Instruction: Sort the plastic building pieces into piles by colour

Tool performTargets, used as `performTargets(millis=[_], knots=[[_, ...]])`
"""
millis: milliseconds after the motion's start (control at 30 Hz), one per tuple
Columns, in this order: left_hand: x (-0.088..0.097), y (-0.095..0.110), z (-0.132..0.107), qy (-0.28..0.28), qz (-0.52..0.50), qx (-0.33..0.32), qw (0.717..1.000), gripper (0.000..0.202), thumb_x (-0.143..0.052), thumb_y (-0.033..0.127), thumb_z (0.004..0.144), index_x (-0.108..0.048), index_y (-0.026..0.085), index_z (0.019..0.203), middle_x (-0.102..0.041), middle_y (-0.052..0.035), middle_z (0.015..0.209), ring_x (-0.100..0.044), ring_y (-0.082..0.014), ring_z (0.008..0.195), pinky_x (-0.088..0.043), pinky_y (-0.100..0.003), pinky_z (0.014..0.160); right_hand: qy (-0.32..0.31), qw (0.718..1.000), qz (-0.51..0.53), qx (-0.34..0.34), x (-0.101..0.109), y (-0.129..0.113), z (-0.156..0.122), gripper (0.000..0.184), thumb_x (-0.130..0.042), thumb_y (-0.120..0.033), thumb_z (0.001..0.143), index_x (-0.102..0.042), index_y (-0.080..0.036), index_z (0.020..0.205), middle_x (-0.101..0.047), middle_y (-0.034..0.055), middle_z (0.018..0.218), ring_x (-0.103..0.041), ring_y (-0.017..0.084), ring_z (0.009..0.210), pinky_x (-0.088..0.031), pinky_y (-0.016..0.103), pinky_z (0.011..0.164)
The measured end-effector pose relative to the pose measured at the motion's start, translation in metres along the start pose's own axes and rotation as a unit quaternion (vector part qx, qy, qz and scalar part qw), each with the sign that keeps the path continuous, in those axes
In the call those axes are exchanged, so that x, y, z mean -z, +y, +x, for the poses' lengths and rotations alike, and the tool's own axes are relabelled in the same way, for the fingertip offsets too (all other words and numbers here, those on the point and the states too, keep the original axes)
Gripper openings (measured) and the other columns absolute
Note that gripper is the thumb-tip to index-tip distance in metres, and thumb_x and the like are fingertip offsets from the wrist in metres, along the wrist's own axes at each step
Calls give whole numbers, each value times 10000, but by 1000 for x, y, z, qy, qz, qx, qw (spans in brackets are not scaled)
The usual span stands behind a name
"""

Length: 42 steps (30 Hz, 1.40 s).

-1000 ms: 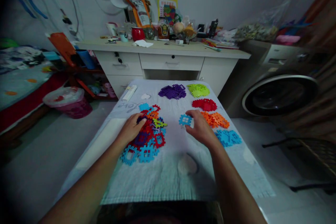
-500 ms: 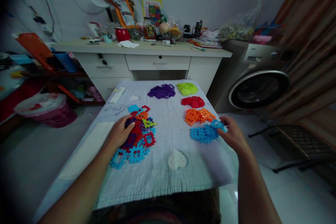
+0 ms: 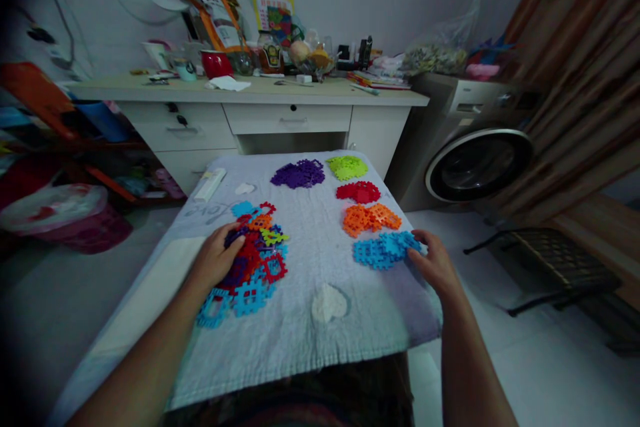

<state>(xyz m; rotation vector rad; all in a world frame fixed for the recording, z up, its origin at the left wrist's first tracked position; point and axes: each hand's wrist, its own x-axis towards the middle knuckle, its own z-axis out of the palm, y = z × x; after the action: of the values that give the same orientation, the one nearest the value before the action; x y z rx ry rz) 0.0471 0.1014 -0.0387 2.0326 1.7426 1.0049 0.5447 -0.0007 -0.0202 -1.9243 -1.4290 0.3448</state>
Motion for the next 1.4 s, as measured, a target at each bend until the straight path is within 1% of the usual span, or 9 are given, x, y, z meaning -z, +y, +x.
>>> performTargets(millis=[267,433,533,600,700,833,933,1200,1400], knots=[[0,-1,0,1,-4,5,1000,416,-468,445,870,-586,185,1173,-628,-105,1234,-572,-258,1168,-420,-432,1059,-12,1000,4,5,0,0,-6,480,-579,-446,695,-623,-208,1110,-630,123,1154,-603,294,1068,-489,457,909],[0,-2,0,4,-8,3,1000,413,-471,445,869,-582,198,1181,-628,-97,1239,-573,-258,1170,-423,-442,1058,16,999,0,35,-2,-4,-7,474,-564,-470,722,-613,-236,1130,-592,114,1220,-564,299,1127,-477,457,929],[-1,-2,0,4,-15,6,1000,403,-479,440,868,-583,202,1176,-626,-95,1234,-570,-253,1170,-421,-446,1061,47,996,-10,79,-7,-24,-5,446,-543,-476,766,-602,-235,1137,-555,132,1298,-512,322,1214,-407,507,1013],[-1,-3,0,8,-16,5,1000,392,-481,434,866,-589,201,1163,-619,-98,1235,-561,-252,1180,-413,-450,1069,57,991,-13,123,-16,-50,-4,408,-533,-463,800,-600,-237,1134,-544,135,1316,-487,321,1246,-354,522,1060],[-3,-5,-1,20,-7,6,1000,389,-483,434,867,-602,198,1151,-579,-108,1277,-512,-260,1244,-373,-459,1106,25,980,15,198,-40,-101,-6,329,-546,-390,830,-603,-233,1114,-567,126,1282,-495,302,1235,-347,514,1070],[-2,-3,-1,14,-7,11,1000,393,-487,432,870,-596,194,1162,-555,-112,1311,-477,-263,1284,-341,-467,1130,-111,955,60,270,-86,-166,-9,288,-571,-269,827,-597,-223,1110,-611,105,1221,-543,266,1173,-413,466,1020],[1,1,-1,-1,-30,-1,1000,374,-493,416,871,-584,196,1160,-585,-103,1283,-520,-246,1239,-372,-449,1111,-203,935,45,286,-124,-199,-3,299,-585,-207,817,-606,-212,1115,-645,88,1172,-580,233,1113,-431,412,998],[5,9,-2,-12,-72,-10,997,366,-513,389,861,-580,209,1173,-590,-90,1299,-540,-231,1230,-401,-429,1095,-250,927,20,279,-207,-249,44,312,-509,-97,837,-636,-148,1117,-654,127,1199,-584,220,1137,-406,365,1013],[5,6,0,-26,-107,-17,994,373,-496,386,883,-582,208,1199,-541,-94,1367,-481,-226,1305,-345,-439,1144,-268,922,8,279,-248,-261,69,459,-476,-38,810,-608,-182,1226,-623,85,1304,-545,205,1222,-358,363,1065]])
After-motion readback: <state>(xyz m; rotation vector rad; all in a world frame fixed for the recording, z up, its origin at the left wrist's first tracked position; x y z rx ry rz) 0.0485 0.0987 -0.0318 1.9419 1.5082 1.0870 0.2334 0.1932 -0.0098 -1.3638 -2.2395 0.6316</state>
